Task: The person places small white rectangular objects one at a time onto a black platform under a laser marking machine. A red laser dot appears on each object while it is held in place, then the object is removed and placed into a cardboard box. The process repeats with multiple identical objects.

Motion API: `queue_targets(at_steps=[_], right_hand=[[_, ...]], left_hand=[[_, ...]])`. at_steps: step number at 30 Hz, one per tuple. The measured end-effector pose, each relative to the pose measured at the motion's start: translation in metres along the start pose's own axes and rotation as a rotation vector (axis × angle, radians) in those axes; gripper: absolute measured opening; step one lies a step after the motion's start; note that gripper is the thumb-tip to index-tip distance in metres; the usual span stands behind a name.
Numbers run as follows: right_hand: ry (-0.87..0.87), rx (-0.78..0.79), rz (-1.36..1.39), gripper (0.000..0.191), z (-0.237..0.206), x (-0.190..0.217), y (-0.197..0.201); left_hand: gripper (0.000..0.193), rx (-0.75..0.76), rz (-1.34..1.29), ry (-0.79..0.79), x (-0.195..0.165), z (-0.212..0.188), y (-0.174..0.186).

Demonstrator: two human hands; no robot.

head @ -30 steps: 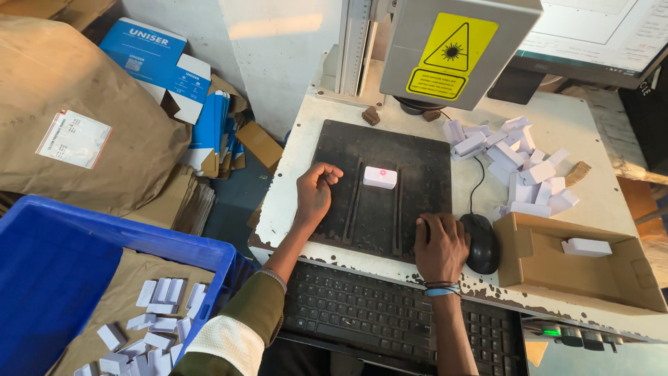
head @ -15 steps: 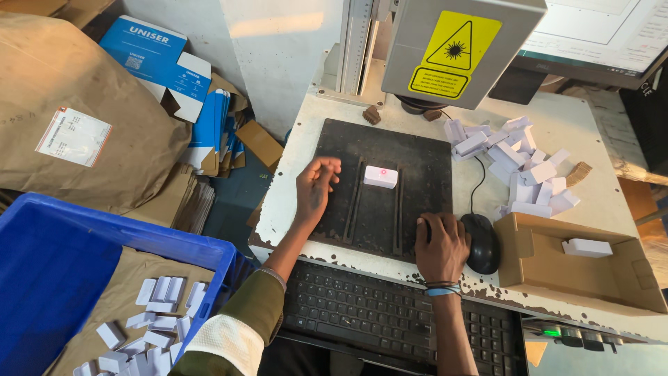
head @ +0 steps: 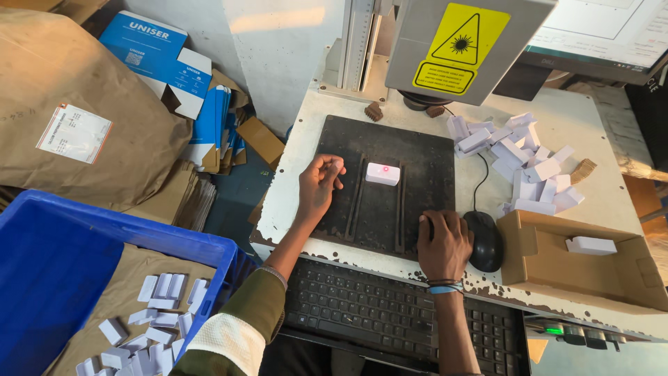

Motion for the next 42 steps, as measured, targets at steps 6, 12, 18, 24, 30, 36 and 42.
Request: queue_targets(at_steps=[6,12,18,24,30,36,42], right_hand=[[0.001,-0.002,0.0,0.014,0.0,0.001,0.001],[-0.001,-0.005,0.005,0.014,0.001,0.001,0.002],[-0.008,0.0,0.004,0.013,0.001,0.001,0.001],[-0.009,0.005,0.012,0.015,0.0,0.0,0.001],[-0.001,-0.002,0.002,0.015,0.0,-0.001,0.0],[0.001,-0.001,0.03,0.014,0.0,0.001,0.002],[-0.007,0.006,0.041,0.014,0.0,0.003,0.004]], left_hand=[[0.033,0.013,0.012,0.001,-0.002,0.0,-0.001],[0.027,0.009,0.001,-0.032,-0.005,0.0,-0.002],[0.011,-0.059,0.077,-0.165,-0.001,-0.001,0.002],[0.01,0.0,0.031,-0.254,0.003,0.001,0.002],[0.008,0.002,-0.014,-0.197,0.0,0.001,0.002],[0.01,0.019,-0.047,-0.174,0.004,0.001,0.003],[0.021,0.057,0.028,-0.234,0.006,0.0,0.004]])
Point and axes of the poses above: each hand's wrist, its own z-axis towards the middle knuckle, its own y-axis out of the back of the hand, x = y × z, the point moved 1 cm from there along z, towards the middle knuckle, and after that the axes turned 1 degree about x, right-handed, at the moved point
